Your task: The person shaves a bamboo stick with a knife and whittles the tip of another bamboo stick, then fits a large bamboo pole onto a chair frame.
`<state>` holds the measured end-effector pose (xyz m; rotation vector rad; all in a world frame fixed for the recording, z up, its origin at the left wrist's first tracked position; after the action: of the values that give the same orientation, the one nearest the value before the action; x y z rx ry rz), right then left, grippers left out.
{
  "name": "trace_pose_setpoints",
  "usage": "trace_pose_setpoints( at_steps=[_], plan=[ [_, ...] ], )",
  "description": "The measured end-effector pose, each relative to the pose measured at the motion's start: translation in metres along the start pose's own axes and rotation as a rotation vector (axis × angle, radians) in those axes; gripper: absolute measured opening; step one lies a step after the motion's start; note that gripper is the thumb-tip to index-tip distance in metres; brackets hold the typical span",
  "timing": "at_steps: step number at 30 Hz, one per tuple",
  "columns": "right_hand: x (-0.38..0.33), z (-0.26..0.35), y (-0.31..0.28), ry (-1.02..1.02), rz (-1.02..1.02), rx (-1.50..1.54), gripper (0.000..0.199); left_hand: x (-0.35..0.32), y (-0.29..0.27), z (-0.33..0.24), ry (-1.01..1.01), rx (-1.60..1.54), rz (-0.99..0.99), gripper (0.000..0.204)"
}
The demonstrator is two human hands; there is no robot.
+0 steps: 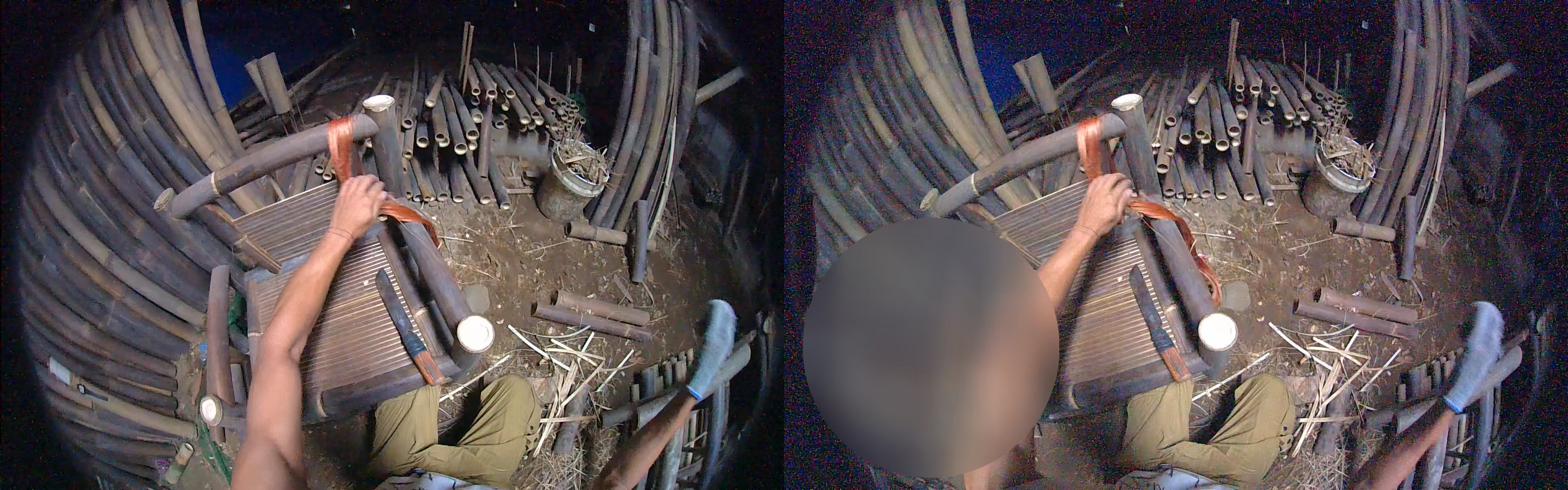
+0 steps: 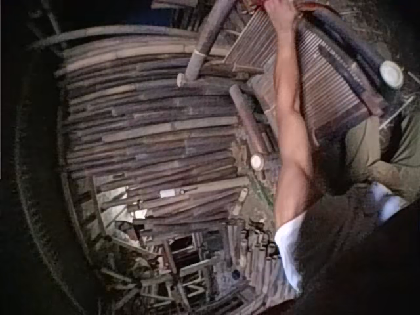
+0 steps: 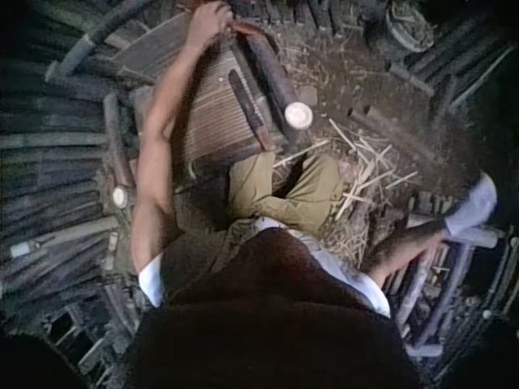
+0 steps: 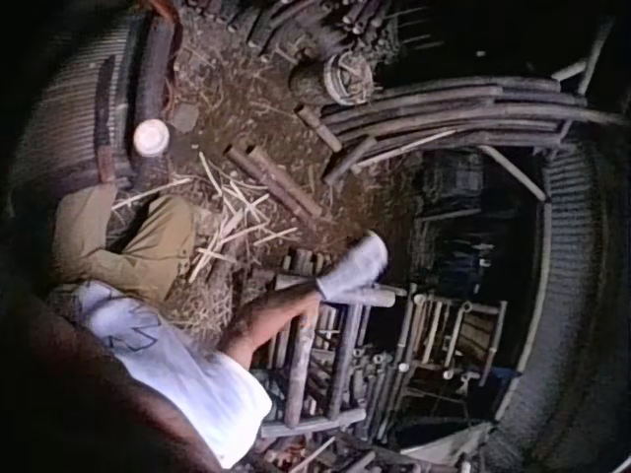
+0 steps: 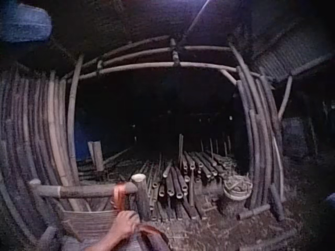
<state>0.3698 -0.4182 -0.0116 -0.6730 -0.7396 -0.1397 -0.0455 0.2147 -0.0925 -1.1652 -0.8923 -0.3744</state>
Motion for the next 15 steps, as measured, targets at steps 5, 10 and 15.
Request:
trace_pose_setpoints(
  at_steps=[5,10,15],
  plan=[
    [-0.070,0.094,0.078,-0.231,0.530,0.287,0.024,0.017,-0.073,-0.113,0.043,-0.018,0.677,0.025],
    [-0.159,0.276,0.106,-0.286,0.971,0.802,0.068,0.024,-0.150,-0.183,-0.100,-0.294,1.013,0.044],
    [-0.195,0.342,0.116,-0.503,1.301,0.779,0.045,0.018,-0.197,-0.178,-0.182,-0.630,1.152,0.055]
  ],
)
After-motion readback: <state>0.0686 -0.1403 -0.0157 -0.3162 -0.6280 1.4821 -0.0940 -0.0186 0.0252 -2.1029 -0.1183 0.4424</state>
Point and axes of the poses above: each hand's wrist, its own x-axis towards the middle knuckle, its own y-axis out of the palm, z = x × y, the point moved 2 cm from there along x, towards the middle knuckle, and after that the axes turned 5 degrees about -x, right-handed, at the moved point
